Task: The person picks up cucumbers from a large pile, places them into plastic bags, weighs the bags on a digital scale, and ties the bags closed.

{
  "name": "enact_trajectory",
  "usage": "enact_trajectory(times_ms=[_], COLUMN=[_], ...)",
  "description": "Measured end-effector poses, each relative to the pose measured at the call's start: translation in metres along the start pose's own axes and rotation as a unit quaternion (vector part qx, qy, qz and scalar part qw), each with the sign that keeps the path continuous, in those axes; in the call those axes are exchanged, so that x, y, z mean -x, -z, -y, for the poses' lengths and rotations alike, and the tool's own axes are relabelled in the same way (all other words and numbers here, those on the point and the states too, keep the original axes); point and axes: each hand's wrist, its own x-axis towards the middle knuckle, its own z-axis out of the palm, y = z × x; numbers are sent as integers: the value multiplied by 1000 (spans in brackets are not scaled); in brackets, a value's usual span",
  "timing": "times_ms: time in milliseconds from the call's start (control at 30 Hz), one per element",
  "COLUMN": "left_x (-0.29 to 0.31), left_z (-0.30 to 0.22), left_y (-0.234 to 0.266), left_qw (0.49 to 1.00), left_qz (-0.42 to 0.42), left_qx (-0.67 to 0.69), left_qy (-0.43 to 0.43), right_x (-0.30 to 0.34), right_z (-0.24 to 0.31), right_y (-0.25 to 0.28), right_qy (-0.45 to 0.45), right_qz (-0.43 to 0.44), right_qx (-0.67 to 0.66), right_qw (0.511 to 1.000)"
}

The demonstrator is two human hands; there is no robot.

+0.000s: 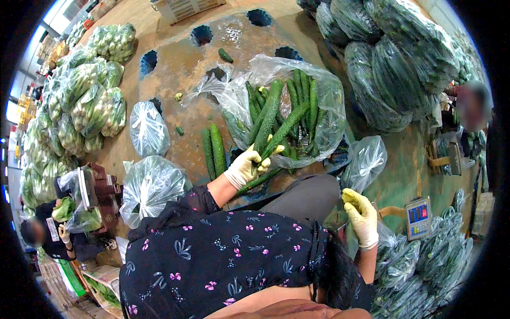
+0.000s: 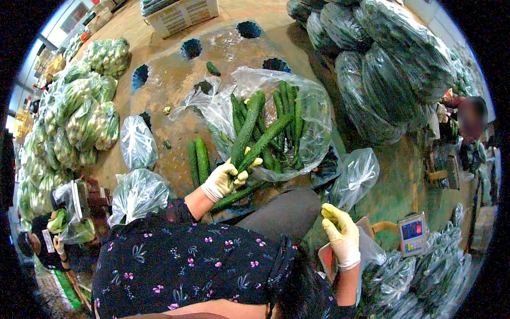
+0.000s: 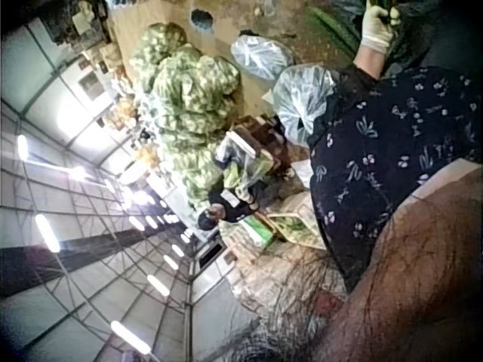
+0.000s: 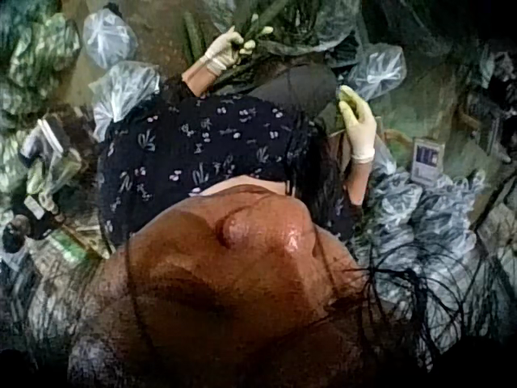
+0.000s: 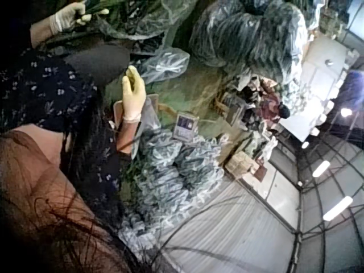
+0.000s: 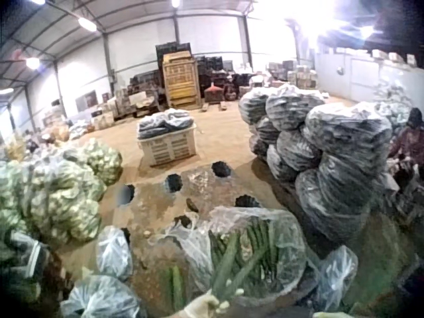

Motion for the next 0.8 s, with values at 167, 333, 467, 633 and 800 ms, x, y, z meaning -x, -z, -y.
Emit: enact_trajectory(times_ms=[167, 333, 467, 633, 800], left_x=[17, 22, 26, 34, 28], left_z=[9, 13, 14, 18, 20], left_y=[-12, -18, -32, -49, -56], left_qw=[1000, 994, 992, 990, 991], left_qz=[12, 111, 104, 119, 111], left_qx=[8, 5, -41, -46, -63], left_qy=[6, 19, 53, 67, 30], right_x=[-17, -45, -76, -106, -126], right_z=[27, 38, 46, 42, 22], right_y=[-14, -33, -53, -87, -104], right_qy=[8, -1, -51, -125, -95], right_qz=[63, 98, 99, 120, 87], right_qx=[-23, -119, -167, -260, -444], right_qw=[998, 988, 980, 950, 886])
